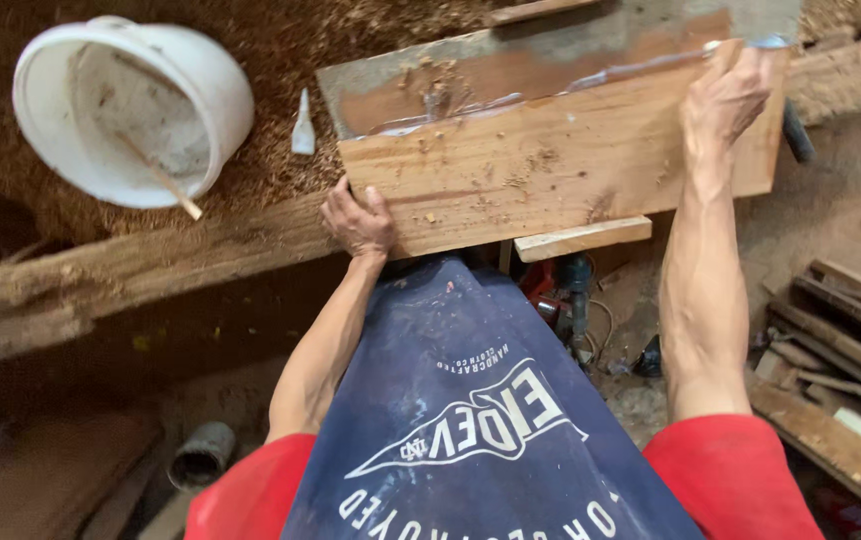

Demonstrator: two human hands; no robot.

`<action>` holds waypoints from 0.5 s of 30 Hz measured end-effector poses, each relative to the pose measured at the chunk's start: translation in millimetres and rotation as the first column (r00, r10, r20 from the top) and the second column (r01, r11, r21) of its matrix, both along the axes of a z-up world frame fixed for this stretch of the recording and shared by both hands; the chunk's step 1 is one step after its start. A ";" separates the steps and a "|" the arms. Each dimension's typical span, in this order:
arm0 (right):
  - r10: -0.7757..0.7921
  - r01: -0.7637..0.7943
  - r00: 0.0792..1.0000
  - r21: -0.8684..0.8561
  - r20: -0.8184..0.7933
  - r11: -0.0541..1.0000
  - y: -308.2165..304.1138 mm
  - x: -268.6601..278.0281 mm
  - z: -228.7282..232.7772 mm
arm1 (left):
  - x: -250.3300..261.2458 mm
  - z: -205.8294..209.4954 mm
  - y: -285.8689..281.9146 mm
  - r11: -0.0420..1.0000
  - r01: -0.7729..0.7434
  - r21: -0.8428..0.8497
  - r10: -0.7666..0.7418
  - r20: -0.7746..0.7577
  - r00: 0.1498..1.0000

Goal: The person hammers a wooden board clamped to a workbench, then applies glue from a tube along a seam and spreads it with a finger. They adjust the clamp and repeat the gluing process on another section of the board.

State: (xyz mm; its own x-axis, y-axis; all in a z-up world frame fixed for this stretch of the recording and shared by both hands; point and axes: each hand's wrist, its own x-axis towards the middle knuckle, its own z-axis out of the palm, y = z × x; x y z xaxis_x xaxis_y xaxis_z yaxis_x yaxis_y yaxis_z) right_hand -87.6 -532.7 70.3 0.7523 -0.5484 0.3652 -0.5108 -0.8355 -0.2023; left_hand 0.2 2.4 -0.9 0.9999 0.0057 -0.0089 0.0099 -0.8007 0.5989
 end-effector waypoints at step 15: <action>0.523 -0.518 0.853 0.112 -0.010 0.848 292.2 107.1 1.8 | -0.4 -2.1 2.5 0.997 -0.057 -0.056 0.056 -0.030 0.998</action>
State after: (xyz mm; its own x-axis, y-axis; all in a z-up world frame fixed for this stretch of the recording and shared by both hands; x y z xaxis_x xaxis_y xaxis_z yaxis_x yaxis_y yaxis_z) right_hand 19.4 -240.6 72.1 0.9502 -0.1048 0.2936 -0.0161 -0.9571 -0.2895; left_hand -0.2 4.9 -3.0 0.9974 0.0609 -0.0390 0.0717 -0.7632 0.6421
